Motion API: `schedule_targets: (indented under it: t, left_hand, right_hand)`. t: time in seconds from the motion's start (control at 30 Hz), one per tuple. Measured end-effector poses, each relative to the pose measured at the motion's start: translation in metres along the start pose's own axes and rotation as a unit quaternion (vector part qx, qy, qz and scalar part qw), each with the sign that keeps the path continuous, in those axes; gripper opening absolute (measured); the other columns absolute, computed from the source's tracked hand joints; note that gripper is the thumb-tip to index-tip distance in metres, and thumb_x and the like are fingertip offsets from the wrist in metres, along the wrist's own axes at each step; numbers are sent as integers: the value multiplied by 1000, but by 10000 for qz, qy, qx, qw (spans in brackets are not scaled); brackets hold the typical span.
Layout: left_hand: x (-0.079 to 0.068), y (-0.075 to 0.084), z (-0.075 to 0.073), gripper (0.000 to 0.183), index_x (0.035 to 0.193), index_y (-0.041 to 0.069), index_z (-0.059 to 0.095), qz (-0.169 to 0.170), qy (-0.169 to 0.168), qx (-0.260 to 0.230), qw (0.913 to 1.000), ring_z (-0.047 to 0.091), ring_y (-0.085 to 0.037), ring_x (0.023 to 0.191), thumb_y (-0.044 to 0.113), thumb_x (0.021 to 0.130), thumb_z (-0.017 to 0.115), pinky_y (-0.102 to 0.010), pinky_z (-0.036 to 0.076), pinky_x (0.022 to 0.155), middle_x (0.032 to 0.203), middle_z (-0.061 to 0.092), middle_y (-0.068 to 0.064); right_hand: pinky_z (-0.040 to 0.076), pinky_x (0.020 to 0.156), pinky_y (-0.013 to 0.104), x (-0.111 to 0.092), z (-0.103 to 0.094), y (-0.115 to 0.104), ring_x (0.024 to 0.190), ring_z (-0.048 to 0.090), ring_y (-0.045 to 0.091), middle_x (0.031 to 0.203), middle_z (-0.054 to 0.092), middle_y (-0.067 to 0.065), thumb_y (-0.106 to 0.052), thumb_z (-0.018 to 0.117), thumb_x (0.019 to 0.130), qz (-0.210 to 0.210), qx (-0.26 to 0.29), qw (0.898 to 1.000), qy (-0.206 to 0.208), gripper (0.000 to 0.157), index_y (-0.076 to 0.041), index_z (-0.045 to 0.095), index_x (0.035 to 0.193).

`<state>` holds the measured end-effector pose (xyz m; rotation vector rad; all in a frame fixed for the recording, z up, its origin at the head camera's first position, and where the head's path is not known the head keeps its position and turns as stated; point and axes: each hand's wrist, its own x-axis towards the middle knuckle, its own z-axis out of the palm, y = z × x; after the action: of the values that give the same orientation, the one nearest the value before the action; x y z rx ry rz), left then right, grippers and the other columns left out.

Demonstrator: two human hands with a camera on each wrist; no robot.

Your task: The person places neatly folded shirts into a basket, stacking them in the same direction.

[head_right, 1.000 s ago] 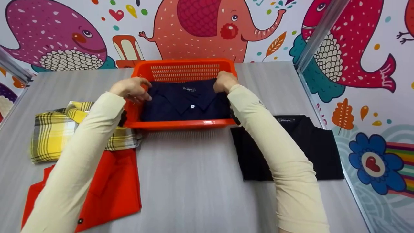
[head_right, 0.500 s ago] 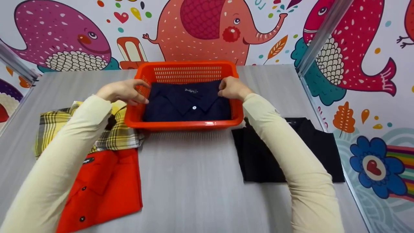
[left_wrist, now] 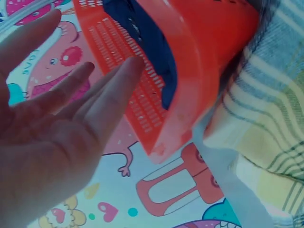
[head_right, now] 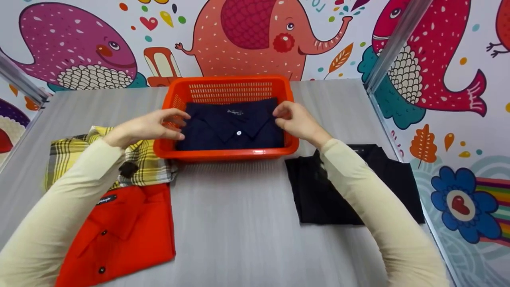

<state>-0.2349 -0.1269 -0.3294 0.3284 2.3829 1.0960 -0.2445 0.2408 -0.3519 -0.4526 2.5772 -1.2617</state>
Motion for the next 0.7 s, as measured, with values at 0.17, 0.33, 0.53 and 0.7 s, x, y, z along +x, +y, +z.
schedule_targets:
  t: [0.17, 0.33, 0.53, 0.7]
  left_hand:
    - [-18, 0, 3, 55, 137, 3, 47, 318, -104, -352, 9988, 51, -35, 121, 5, 87, 69, -42, 45, 98, 135, 49, -21]
    - [-32, 1, 10, 53, 136, 6, 48, 580, -179, -441, 9972, 53, -33, 117, 6, 88, 69, -42, 46, 97, 132, 51, -18]
    - [-43, -2, 24, 52, 134, 8, 51, 854, -164, -320, 9957, 55, -32, 116, 10, 87, 72, -41, 45, 97, 129, 53, -17]
    - [-52, -3, 32, 51, 134, 10, 52, 1001, -189, -289, 9944, 54, -30, 118, 11, 87, 72, -41, 46, 97, 129, 54, -14]
  right_hand:
    - [51, 79, 22, -21, 1, 6, 99, 59, 33, 113, 58, 22, -3, 53, 96, -159, 288, 9995, 16, 25, 7, 55, 118]
    - [50, 76, 21, -38, 0, 12, 95, 60, 26, 111, 58, 23, -2, 53, 95, -317, 380, 9988, 55, 24, 8, 55, 117]
    - [51, 74, 21, -56, 0, 20, 92, 63, 18, 111, 59, 24, -2, 54, 96, -440, 562, 9974, 101, 23, 8, 56, 117]
    - [52, 71, 22, -72, -2, 27, 87, 63, 12, 110, 59, 24, 1, 54, 96, -638, 766, 9949, 150, 24, 10, 55, 118]
